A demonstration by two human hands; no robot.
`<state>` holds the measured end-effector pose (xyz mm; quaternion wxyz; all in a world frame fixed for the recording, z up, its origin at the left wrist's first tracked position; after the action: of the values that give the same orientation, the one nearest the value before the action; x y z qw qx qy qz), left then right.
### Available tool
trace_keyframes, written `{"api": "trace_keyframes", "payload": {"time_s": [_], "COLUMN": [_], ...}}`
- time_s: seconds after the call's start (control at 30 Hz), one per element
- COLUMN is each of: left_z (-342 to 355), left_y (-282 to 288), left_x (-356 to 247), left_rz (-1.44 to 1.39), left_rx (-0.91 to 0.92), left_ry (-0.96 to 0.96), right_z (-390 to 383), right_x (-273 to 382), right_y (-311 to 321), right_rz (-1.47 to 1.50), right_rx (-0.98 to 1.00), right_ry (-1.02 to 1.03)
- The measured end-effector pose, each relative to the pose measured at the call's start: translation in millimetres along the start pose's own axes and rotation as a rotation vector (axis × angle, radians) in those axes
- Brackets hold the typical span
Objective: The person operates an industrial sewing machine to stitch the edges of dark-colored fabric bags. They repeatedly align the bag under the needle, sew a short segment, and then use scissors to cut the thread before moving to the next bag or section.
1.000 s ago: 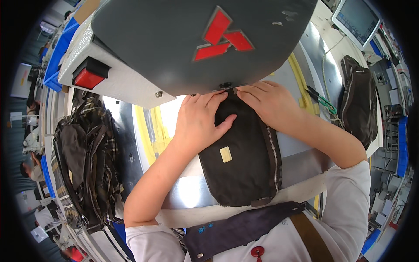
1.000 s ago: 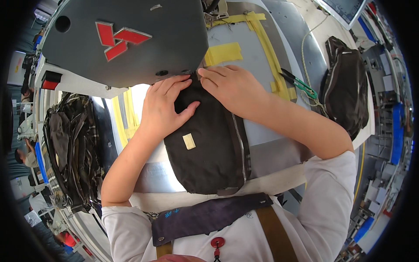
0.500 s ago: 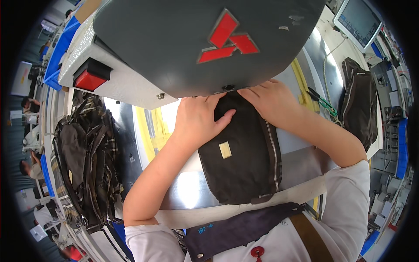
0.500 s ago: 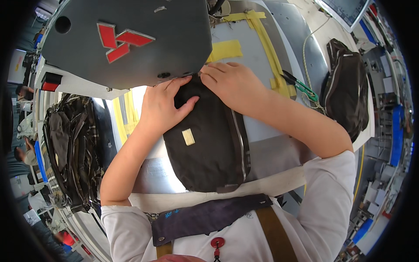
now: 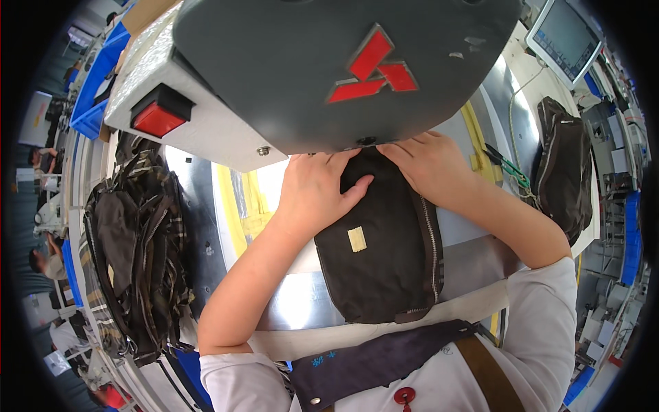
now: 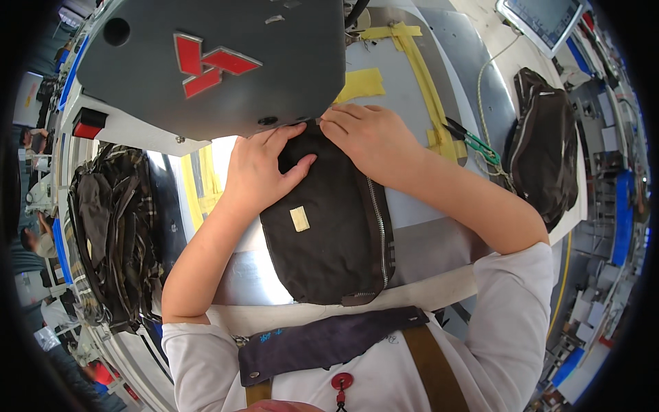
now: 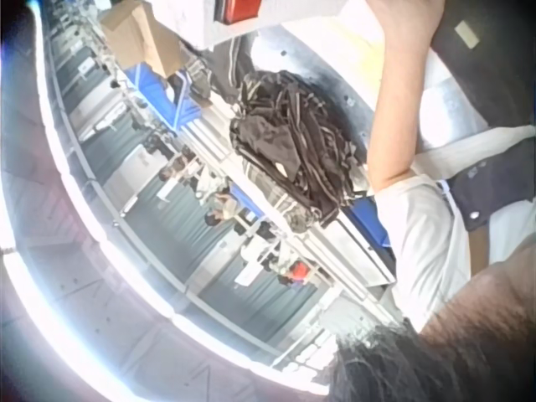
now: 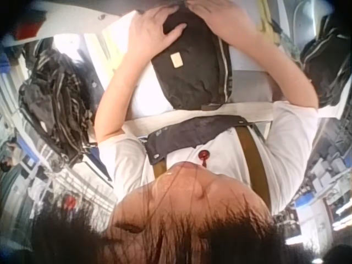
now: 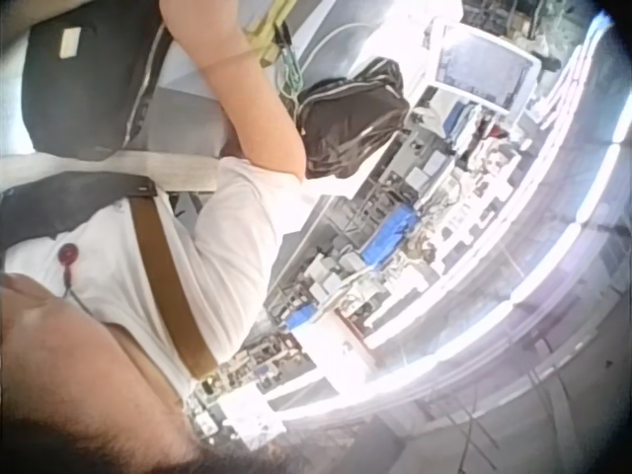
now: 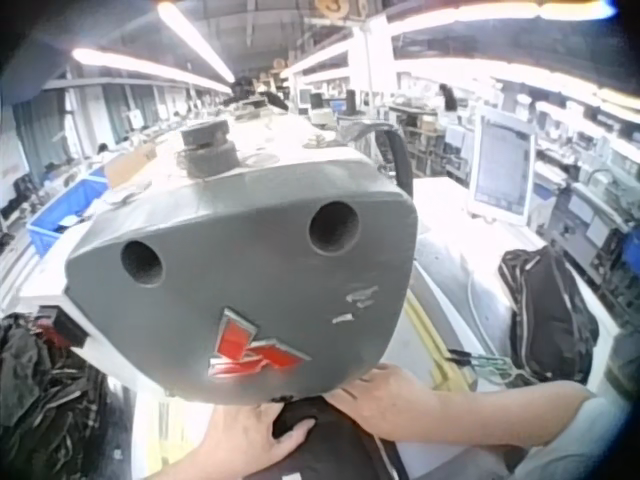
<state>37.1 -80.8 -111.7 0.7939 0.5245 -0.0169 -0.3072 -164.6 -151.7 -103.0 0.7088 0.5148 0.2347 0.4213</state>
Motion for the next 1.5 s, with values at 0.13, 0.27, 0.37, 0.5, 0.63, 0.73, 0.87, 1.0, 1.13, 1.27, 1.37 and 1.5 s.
{"api": "trace_keyframes", "payload": {"time_s": [0.13, 0.27, 0.37, 0.5, 0.63, 0.73, 0.87, 1.0, 1.13, 1.27, 1.37, 1.5], "left_z": [2, 0, -5, -1, -30, -50, -54, -52, -56, -61, -60, -57], "left_y": [-1, -3, 3, 24, 32, 30, 30, 25, 22, 18, 19, 23], "left_x": [0, 3, 6, -16, -52, -61, -62, -56, -55, -50, -52, -52], "left_rz": [0.016, -0.003, 0.089, -0.351, -0.66, -0.831, -0.829, -0.991, -1.035, -1.01, -1.013, -1.008], "left_rx": [-0.094, -0.065, -0.027, 0.21, 0.399, 0.43, 0.397, 0.394, 0.359, 0.326, 0.298, 0.355], "left_ry": [-0.077, 0.005, 0.401, 0.532, 0.415, 0.409, 0.42, 0.428, 0.439, 0.408, 0.385, 0.395], "right_z": [-4, -7, -9, -35, -89, -107, -108, -129, -107, -61, -45, -30], "right_x": [3, 13, 22, 43, 67, 63, -4, -55, -34, 33, 35, 32], "right_y": [-2, -5, -9, 1, 20, 44, 65, 58, 53, 55, 52, 54], "right_rz": [-0.041, 0.009, 0.133, 0.284, 0.421, 0.324, -0.046, -0.114, 0.006, 0.118, 0.115, -0.133], "right_rx": [-0.042, -0.04, -0.061, -0.054, 0.04, 0.043, -0.276, -0.132, -0.116, -0.125, -0.003, 0.232], "right_ry": [-0.031, -0.147, -0.137, -0.095, -0.057, -0.163, -0.357, -0.496, -0.478, -0.198, -0.03, -0.022]}}
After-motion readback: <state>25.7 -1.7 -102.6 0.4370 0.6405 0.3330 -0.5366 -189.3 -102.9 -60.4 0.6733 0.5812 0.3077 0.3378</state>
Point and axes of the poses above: each hand's wrist, its own z-axis towards the middle knuckle, its own y-axis out of the back of the hand, x = y × z, the point moved 1 cm from there along z, towards the middle knuckle, and after that the axes turned 10 degrees about -y, right-handed, at the moved point
